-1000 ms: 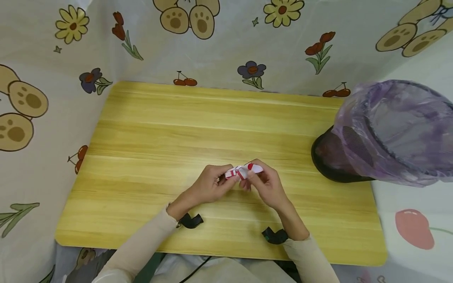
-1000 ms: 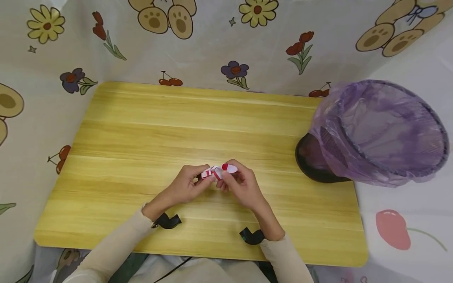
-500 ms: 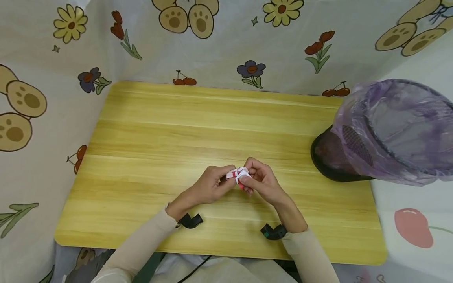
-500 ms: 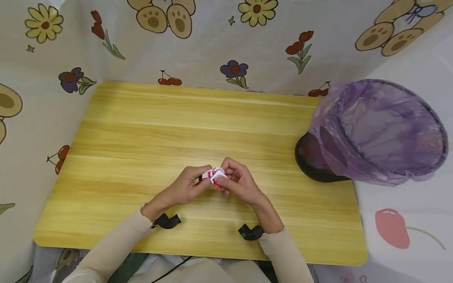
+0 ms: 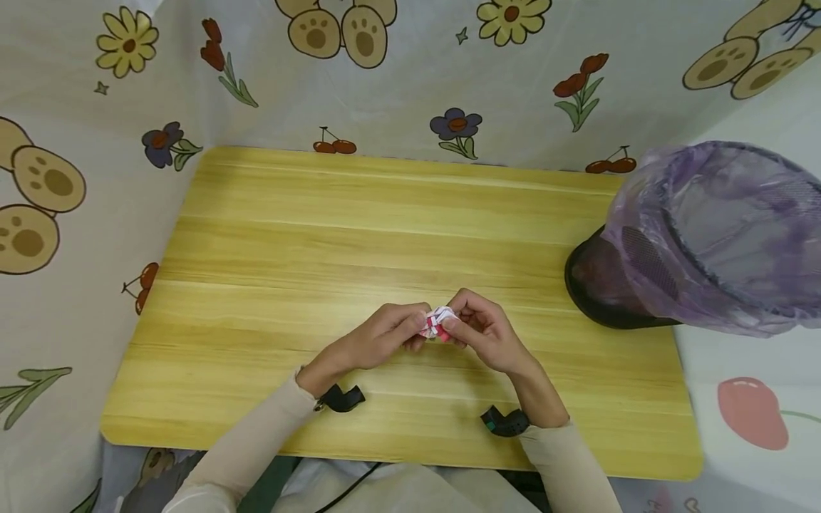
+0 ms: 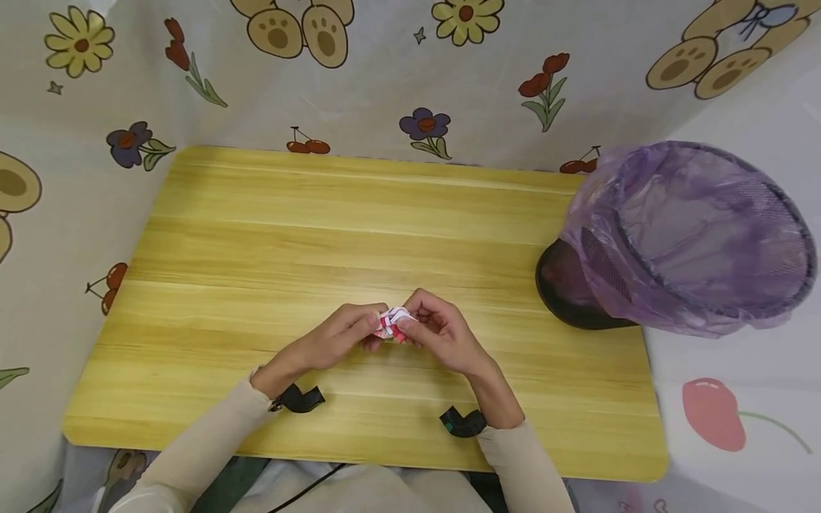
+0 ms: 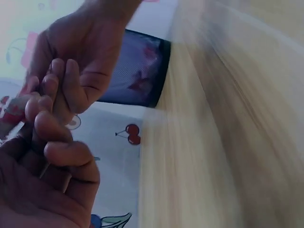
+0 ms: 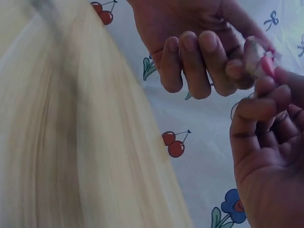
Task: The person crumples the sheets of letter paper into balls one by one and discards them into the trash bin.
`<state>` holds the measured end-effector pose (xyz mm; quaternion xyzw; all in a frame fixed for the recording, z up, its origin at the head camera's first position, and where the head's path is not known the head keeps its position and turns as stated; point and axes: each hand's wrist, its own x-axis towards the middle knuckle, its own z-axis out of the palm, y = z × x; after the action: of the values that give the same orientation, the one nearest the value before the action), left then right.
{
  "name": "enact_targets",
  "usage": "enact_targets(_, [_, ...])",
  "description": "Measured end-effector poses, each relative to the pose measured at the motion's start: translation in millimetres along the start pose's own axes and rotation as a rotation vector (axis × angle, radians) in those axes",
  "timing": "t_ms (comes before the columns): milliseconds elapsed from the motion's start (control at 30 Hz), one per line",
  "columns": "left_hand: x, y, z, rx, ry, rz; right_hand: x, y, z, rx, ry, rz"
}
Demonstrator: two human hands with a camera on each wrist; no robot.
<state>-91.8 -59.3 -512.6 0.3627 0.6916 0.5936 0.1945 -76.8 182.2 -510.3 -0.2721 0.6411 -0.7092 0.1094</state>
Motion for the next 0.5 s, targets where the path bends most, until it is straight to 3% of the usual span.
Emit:
enact_targets(100, [3.9,2.3,0.4,0.171,0.06,-0.001,1.0,-2.2,3.1,-0.055,0.032,-0.002])
enact_targets(200, [7.4,0.9,2.9,0.39,0.143,0.034,1.9,-2.4,9.6,-0.119,0.122,0.015])
enact_targets(300, [9.6,-1.8,6.6,0.54,0.212,0.084,2.1,-3.2,16.7,-0.197,0.217,0.053])
enact_targets(400, [9.8,-4.7,8.1,0.604,0.243,0.113,1.6,-5.2,21.5,-0.251,0.27,0.09])
enact_targets(500, [8.9,-6.3,6.9,0.554,0.227,0.104,1.4,-6.0,23.1,-0.24,0.277,0.112])
